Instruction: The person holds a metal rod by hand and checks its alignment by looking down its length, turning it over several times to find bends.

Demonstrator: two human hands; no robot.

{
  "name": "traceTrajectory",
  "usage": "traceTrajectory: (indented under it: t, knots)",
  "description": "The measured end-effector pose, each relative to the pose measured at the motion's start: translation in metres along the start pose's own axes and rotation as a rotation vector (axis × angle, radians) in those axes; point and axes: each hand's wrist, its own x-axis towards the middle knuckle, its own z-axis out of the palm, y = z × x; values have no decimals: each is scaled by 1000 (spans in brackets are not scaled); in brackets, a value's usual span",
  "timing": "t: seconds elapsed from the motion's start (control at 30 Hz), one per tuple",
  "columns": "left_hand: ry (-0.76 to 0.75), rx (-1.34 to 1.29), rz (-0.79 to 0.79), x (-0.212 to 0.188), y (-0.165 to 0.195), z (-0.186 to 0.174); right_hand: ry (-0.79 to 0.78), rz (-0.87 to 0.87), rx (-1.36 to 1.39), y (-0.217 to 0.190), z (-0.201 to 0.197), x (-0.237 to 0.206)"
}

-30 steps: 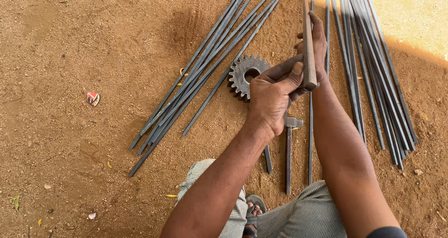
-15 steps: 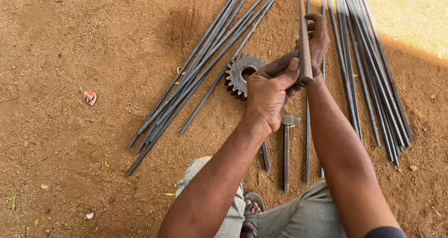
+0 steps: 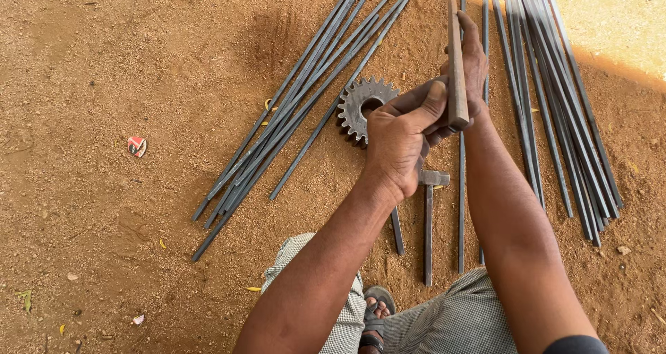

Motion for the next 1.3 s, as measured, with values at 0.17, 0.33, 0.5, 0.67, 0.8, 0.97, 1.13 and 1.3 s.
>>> traceTrajectory:
  t: [0.17,0.33,0.5,0.67,0.8,0.97,1.13,1.3]
  knots:
    - [-17,24,4,-2,3,0,52,-115,-8,4,4,2]
    - [-31,-5,-41,0,8,0,66,-126,-85,6,6,2]
    - [-88,-85,-75,-4,9,0,66,-157,-2,1,6,-1]
    - [-127,-114,-114,-8,11,3,88,-107,1,-11,9,-4]
    - [-108,-99,-127,-10,13,5,45,-33,-19,-13,8,-4]
    - [-120,-123,-129,-10,14,4,33,-23,-34,-6,11,-2]
    - [-127,-125,-123,-9,14,3,124,-160,-56,2,8,2]
    - [-120,-132,-136,-10,14,2,197,-96,53,0,2,4]
